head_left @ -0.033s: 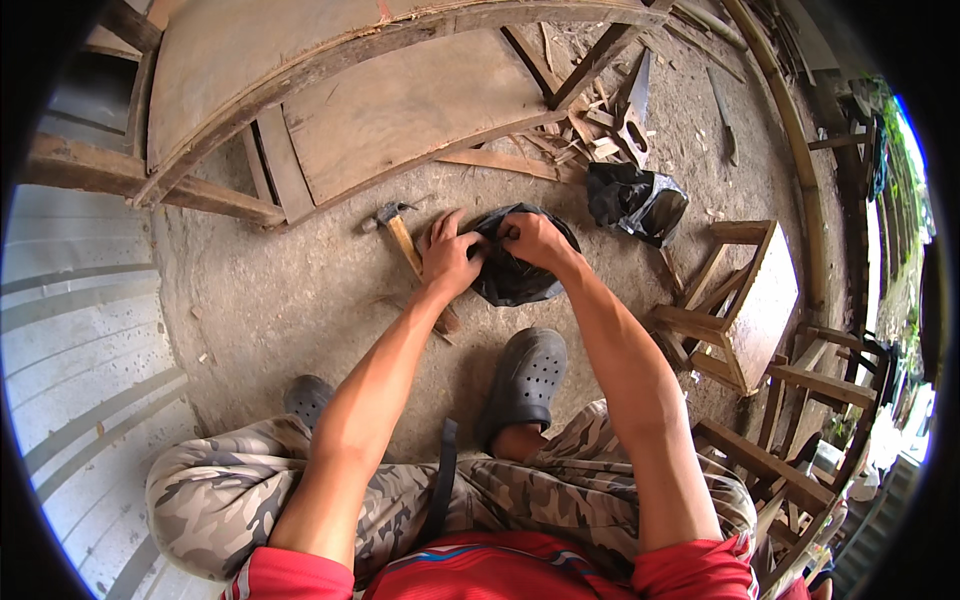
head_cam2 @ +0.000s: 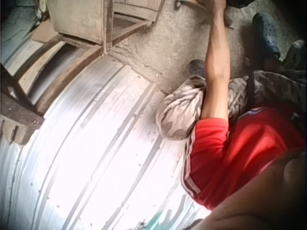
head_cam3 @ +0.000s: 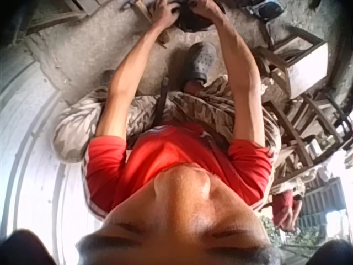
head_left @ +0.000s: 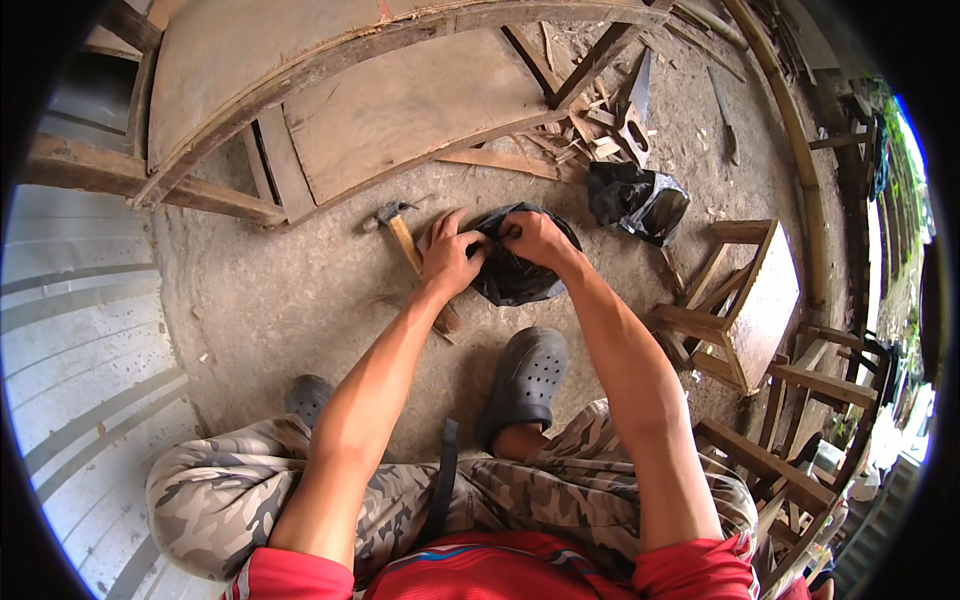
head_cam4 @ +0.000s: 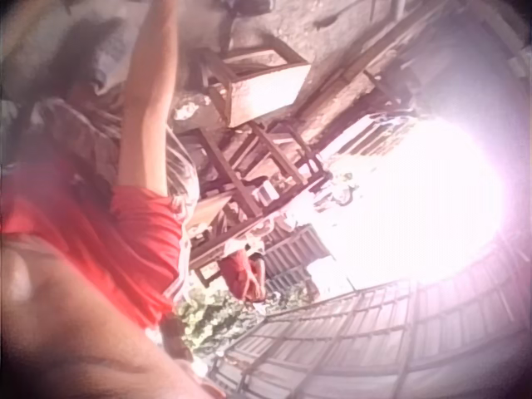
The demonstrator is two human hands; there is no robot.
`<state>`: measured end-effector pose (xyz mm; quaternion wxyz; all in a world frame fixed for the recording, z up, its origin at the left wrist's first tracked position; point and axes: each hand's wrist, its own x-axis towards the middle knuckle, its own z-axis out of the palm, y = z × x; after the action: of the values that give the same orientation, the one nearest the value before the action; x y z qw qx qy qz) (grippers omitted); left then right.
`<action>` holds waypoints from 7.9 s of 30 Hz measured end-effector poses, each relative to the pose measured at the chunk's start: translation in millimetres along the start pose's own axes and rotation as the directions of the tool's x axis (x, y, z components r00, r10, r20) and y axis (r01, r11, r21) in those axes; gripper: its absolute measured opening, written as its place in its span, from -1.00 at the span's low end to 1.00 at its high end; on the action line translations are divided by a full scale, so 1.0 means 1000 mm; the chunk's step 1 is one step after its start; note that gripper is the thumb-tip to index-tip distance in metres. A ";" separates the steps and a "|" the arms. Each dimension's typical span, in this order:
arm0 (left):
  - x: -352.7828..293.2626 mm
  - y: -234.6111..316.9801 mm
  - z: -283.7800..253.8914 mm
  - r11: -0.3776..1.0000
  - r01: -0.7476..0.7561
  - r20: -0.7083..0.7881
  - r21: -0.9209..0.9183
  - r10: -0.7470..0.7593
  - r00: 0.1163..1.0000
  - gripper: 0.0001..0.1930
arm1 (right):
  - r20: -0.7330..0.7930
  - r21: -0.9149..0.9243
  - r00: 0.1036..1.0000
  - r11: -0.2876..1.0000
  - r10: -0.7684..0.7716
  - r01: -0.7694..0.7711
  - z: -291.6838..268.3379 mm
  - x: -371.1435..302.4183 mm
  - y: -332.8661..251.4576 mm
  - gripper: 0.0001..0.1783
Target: The person assembles a wooden stool by hammering nails into the frame and attaching a curved wooden panel. They repeatedly pick up nails from a black bag and use a hammer to secure the pieces together.
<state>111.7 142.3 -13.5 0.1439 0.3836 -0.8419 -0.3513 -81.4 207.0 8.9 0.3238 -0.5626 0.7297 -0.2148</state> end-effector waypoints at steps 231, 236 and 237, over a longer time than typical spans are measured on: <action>-0.003 -0.141 -0.141 0.983 0.171 -0.844 -0.060 -0.142 0.518 -0.92 | -0.222 -0.030 0.898 0.923 -0.380 0.383 0.104 0.068 -0.217 -0.49; -0.003 -0.140 -0.140 0.984 0.161 -0.855 -0.082 -0.152 0.495 -0.91 | -0.223 -0.013 0.897 0.921 -0.382 0.389 0.100 0.067 -0.223 -0.47; -0.003 -0.140 -0.140 0.983 0.166 -0.851 -0.077 -0.151 0.502 -0.91 | -0.227 -0.013 0.899 0.924 -0.375 0.382 0.099 0.067 -0.224 -0.47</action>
<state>261.2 13.1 -12.1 0.5027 0.5827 -0.6266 -0.1233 132.1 86.3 76.2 0.2001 -0.6604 0.6350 -0.3473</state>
